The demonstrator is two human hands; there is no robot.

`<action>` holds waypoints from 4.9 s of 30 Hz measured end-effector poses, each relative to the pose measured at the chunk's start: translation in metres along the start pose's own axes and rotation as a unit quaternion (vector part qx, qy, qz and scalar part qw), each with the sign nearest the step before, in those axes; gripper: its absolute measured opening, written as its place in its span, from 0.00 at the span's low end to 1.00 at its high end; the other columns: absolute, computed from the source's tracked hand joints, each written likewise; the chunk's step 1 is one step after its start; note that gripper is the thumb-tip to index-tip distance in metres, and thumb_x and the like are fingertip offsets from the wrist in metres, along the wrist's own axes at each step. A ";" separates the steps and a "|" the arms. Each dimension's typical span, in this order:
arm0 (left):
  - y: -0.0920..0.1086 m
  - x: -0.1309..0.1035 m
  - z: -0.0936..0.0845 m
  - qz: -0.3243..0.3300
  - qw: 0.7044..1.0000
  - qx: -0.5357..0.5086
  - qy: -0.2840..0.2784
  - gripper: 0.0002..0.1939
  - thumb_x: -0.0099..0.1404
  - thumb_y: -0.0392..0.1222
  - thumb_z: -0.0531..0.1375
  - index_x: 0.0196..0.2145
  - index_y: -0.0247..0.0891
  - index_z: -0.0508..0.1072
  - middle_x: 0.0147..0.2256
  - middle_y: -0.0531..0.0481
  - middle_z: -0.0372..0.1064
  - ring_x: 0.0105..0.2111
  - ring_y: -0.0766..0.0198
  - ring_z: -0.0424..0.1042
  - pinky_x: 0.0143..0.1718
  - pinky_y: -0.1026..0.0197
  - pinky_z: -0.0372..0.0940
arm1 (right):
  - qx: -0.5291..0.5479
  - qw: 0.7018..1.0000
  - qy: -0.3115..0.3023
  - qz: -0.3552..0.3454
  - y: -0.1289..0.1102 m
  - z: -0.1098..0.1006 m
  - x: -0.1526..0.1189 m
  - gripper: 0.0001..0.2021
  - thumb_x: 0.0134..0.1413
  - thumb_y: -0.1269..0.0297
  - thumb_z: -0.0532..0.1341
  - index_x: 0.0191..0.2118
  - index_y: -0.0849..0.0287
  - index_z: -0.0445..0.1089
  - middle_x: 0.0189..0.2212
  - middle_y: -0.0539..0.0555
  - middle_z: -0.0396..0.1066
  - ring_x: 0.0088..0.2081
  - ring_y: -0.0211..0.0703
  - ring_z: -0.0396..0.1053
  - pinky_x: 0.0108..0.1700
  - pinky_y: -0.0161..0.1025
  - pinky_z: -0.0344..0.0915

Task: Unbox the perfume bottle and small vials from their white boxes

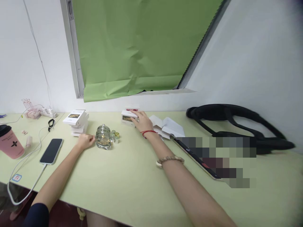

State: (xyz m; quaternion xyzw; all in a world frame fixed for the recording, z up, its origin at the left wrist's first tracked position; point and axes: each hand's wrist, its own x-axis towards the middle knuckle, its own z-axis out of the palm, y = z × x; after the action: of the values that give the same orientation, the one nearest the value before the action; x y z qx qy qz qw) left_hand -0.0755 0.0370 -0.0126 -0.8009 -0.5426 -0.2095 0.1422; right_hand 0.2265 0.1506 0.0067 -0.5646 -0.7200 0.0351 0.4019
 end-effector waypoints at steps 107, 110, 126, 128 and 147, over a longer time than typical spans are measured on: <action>0.076 -0.014 -0.031 0.236 0.969 -0.062 0.029 0.21 0.68 0.45 0.40 0.22 0.37 0.61 0.16 0.53 0.59 0.15 0.70 0.56 0.18 0.65 0.47 | 0.354 0.835 0.044 -0.419 -0.096 -0.067 -0.144 0.19 0.48 0.48 0.49 0.35 0.57 0.68 0.24 0.56 0.69 0.28 0.48 0.70 0.29 0.45 0.66; 0.085 -0.014 -0.042 0.246 0.963 -0.105 0.023 0.21 0.69 0.47 0.38 0.30 0.36 0.65 0.20 0.53 0.63 0.18 0.70 0.60 0.21 0.66 0.54 | 0.339 0.844 0.044 -0.413 -0.096 -0.068 -0.143 0.23 0.50 0.46 0.48 0.38 0.58 0.68 0.27 0.58 0.70 0.31 0.49 0.71 0.31 0.47 0.67; 0.130 -0.029 -0.034 0.084 0.881 -0.460 -0.070 0.54 0.52 0.58 0.60 0.63 0.37 0.30 0.53 0.34 0.59 0.47 0.49 0.67 0.44 0.48 0.66 | 0.303 0.888 0.056 -0.341 -0.091 -0.045 -0.143 0.32 0.53 0.37 0.43 0.49 0.56 0.66 0.40 0.60 0.68 0.43 0.52 0.68 0.42 0.50 0.67; 0.133 -0.030 -0.033 0.050 0.893 -0.441 -0.072 0.56 0.51 0.54 0.62 0.63 0.38 0.28 0.53 0.35 0.59 0.44 0.51 0.69 0.41 0.49 0.66 | 0.302 0.893 0.056 -0.330 -0.090 -0.045 -0.142 0.31 0.54 0.37 0.44 0.50 0.56 0.65 0.41 0.60 0.68 0.44 0.53 0.67 0.43 0.50 0.66; 0.091 -0.011 -0.056 0.172 0.941 -0.272 -0.106 0.54 0.48 0.64 0.59 0.64 0.38 0.40 0.53 0.38 0.63 0.44 0.50 0.70 0.37 0.55 0.67 | 0.307 0.902 0.060 -0.299 -0.096 -0.053 -0.146 0.25 0.45 0.50 0.58 0.50 0.53 0.59 0.41 0.57 0.66 0.42 0.50 0.66 0.32 0.42 0.69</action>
State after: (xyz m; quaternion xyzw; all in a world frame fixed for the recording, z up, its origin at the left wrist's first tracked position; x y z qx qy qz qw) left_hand -0.0047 -0.0313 0.0310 -0.9079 -0.3303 -0.2357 -0.1053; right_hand 0.1895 -0.0285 0.0119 -0.1724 -0.7833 0.0984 0.5892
